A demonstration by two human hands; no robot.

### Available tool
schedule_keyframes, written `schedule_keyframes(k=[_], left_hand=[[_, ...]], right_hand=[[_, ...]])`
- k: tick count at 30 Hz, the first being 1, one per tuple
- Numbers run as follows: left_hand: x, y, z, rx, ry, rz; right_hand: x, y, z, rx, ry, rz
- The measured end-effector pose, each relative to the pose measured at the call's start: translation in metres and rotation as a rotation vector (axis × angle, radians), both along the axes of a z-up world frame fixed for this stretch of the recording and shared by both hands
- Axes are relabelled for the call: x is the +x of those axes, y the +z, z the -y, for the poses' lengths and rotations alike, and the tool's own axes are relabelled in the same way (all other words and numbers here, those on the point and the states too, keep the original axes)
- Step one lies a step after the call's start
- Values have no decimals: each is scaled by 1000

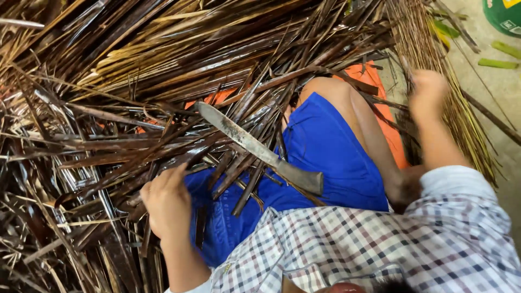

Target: The person sits cross-legged and uses a machete to split dried palm fibers into smaller strips. They repeatedly pick up fibers, position them on their lap, and strike them with the machete to separate the strands.

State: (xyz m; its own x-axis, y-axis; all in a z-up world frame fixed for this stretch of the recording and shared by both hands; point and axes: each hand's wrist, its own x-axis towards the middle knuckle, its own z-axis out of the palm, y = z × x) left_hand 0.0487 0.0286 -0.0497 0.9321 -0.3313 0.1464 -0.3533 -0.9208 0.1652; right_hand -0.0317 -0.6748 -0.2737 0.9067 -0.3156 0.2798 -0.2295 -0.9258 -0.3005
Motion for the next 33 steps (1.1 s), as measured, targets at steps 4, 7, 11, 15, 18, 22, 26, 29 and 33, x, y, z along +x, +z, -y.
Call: schedule_keyframes(k=[4,7,11,15,18,22,26,29,33], left_hand=[[0,-2,-5,-50,30,139],[2,0,8,-103,0,123],[6,-4,23,-134,-70,108],[4,-2,40,-157,-96,95],[-2,3,65,-215,-145,-87],[-19,-29,95,-387,-347,-300],[-28,-63,110,-367,-393,-587],[-29,-87,114,-432,-252,-846],[-37,-98,123,-494,-152,-955]], right_hand=[[-119,-45,78,829,-990,545],[-186,-71,94,140,-1018,101],[-196,-53,64,-8,-1095,-327],[-163,-27,30,201,-1187,-251],[-111,4,-3,762,-1412,351],[-44,-5,-9,14,-536,-6],[52,46,-78,58,30,88],[105,112,-163,161,287,158],[160,122,-249,503,499,-43]])
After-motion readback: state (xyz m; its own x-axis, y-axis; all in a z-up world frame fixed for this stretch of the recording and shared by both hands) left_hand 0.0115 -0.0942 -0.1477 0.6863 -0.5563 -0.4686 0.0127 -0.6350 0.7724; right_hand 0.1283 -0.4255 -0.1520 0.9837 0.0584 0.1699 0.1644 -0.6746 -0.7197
